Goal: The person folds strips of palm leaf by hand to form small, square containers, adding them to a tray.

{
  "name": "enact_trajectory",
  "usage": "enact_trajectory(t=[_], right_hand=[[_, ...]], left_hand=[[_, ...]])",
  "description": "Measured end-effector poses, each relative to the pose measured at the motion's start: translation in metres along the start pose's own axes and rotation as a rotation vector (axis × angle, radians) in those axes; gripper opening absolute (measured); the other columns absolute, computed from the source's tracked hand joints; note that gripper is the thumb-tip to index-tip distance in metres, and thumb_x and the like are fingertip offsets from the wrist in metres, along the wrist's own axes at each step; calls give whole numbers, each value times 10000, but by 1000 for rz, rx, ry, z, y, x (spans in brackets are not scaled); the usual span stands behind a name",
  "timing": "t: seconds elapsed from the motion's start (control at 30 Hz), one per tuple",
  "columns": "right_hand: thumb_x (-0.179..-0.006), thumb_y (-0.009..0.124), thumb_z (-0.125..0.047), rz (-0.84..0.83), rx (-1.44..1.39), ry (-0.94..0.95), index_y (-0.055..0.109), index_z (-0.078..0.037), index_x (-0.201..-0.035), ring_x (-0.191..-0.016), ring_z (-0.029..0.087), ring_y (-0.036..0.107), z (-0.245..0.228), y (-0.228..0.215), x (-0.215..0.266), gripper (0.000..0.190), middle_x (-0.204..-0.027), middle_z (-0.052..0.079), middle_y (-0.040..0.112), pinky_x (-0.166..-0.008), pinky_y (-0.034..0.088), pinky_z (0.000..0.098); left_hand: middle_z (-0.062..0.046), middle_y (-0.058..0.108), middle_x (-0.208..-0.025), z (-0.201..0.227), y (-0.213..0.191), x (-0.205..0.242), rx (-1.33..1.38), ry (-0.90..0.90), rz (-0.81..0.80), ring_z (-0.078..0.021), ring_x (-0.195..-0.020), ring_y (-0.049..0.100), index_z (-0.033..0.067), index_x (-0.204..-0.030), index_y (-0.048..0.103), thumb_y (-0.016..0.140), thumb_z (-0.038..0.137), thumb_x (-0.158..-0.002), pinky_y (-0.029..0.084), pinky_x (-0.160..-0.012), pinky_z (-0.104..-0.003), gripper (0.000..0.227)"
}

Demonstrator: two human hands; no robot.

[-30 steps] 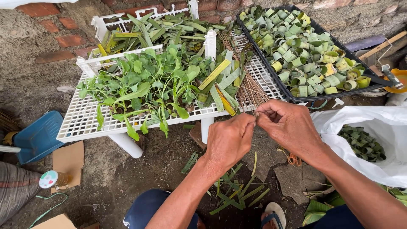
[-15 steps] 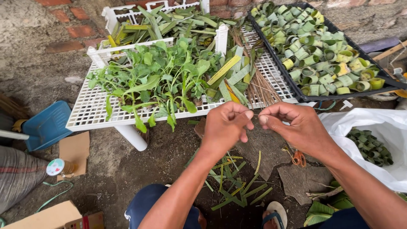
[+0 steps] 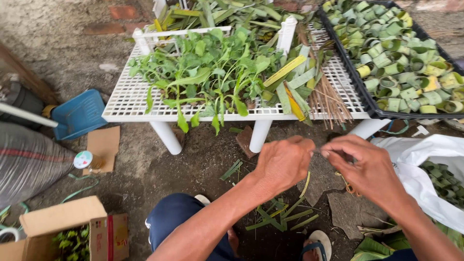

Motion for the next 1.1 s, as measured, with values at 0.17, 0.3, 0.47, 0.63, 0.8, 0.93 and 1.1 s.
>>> enact_trajectory(t=[0.17, 0.3, 0.47, 0.63, 0.8, 0.93, 1.1], right_hand=[[-895, 718, -146, 56, 2, -34, 795, -112, -1077, -805, 113, 752, 5, 20, 31, 201, -1010, 45, 817, -684, 625, 240], [-849, 732, -150, 28, 79, 73, 815, -149, -1089, -659, 85, 748, 13, 29, 46, 253, -1004, 5, 834, -630, 627, 256], [-882, 702, -186, 64, -10, 343, 803, -165, -1023, -722, 35, 712, -11, 23, 53, 175, -817, -40, 833, -700, 538, 233], [-941, 633, -179, 128, -178, 424, 745, -96, -1021, -736, 116, 780, -25, 7, 65, 160, -745, 61, 810, -766, 595, 261], [-1182, 437, -192, 372, -161, 434, 645, -80, -1119, -835, 180, 581, -1, -37, 70, 244, -923, 64, 655, -806, 457, 353], [-1078, 443, 63, 580, -461, 237, 551, 29, -1124, -951, 265, 693, 43, -40, 74, 122, -1083, 206, 685, -850, 582, 334], [-1153, 340, 59, 517, -637, 353, 408, -14, -1267, -801, 306, 650, 53, -28, 74, 151, -925, 202, 569, -836, 651, 448]], left_hand=[[-8, 467, -818, -5, 40, 25, 52, -114, -46, -213, -747, 531, 112, -839, 577, 526, -21, -923, 403, -398, -368, 165], [-168, 786, -869, 4, 47, 46, 96, -104, 76, -336, -1103, 763, 58, -907, 717, 575, -54, -885, 671, -671, -537, 182], [-48, 651, -860, 24, 45, 56, 365, -226, 206, -211, -685, 595, 104, -931, 688, 612, -4, -941, 485, -567, -398, 133], [-70, 713, -915, 42, 48, 48, 565, -277, 290, -207, -801, 667, 88, -923, 720, 664, 6, -927, 508, -695, -355, 99], [-47, 667, -933, 30, 72, 65, 617, -416, 240, -165, -702, 540, 103, -945, 700, 696, 111, -978, 474, -631, -361, 34], [-56, 796, -990, -20, 88, 90, 285, -591, 65, -201, -815, 749, 112, -882, 756, 725, 168, -980, 636, -755, -405, 117], [-113, 677, -763, -46, 54, 70, -69, -521, 156, -245, -592, 668, 38, -804, 605, 673, 250, -1035, 615, -517, -388, 321]])
Point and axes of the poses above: each hand's wrist, its own x-axis away from the middle knuckle, its own y-axis out of the palm, z = x × y, the point moved 4 cm from there along -x, towards the middle knuckle
